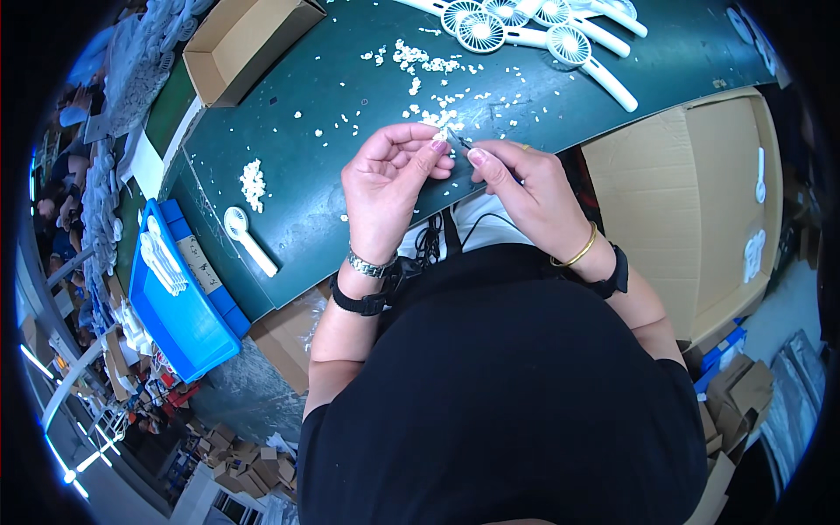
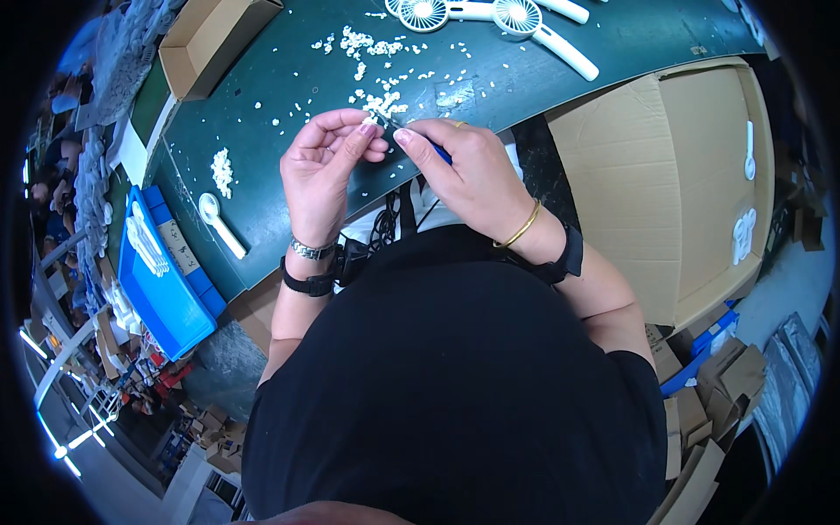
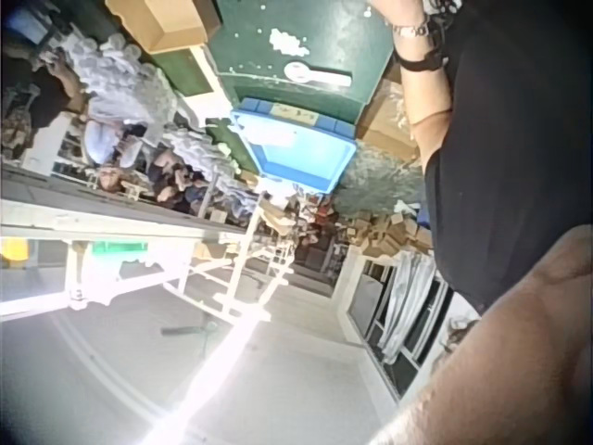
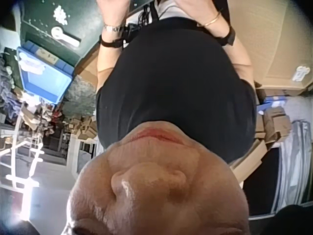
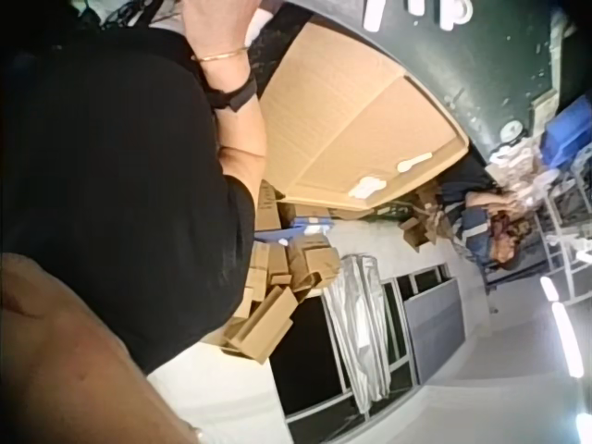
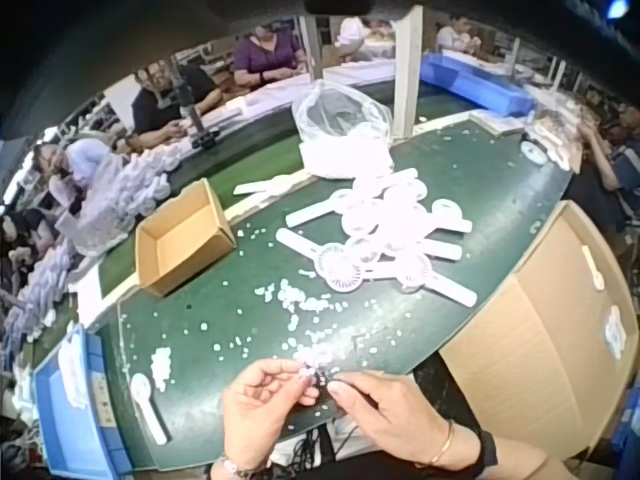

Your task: Assembling small handheld fans by placing circular motor components into white plastic housings.

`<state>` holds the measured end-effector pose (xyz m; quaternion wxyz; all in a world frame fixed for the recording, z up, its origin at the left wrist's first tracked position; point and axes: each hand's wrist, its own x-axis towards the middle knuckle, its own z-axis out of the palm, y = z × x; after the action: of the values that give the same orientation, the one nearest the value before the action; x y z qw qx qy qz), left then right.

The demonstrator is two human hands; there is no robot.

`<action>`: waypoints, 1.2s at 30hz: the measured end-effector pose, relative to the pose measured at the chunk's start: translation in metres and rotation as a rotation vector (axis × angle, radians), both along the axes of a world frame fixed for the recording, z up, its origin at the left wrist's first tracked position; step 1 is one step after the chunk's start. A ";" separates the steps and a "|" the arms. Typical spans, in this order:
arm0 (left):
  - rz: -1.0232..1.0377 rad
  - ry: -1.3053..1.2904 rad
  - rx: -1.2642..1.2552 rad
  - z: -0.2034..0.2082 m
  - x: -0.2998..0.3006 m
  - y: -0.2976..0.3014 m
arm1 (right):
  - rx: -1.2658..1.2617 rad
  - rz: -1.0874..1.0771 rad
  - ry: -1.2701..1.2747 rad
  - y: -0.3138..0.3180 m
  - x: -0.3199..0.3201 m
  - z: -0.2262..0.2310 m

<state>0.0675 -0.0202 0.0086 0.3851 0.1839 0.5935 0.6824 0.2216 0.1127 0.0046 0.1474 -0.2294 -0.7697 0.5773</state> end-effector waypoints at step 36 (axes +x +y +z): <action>0.037 0.041 -0.014 -0.005 -0.009 0.000 | -0.126 0.057 -0.106 0.002 0.000 0.005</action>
<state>0.0587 -0.0201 0.0036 0.3614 0.1839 0.6094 0.6813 0.2214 0.1143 0.0095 0.0752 -0.2463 -0.7448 0.6156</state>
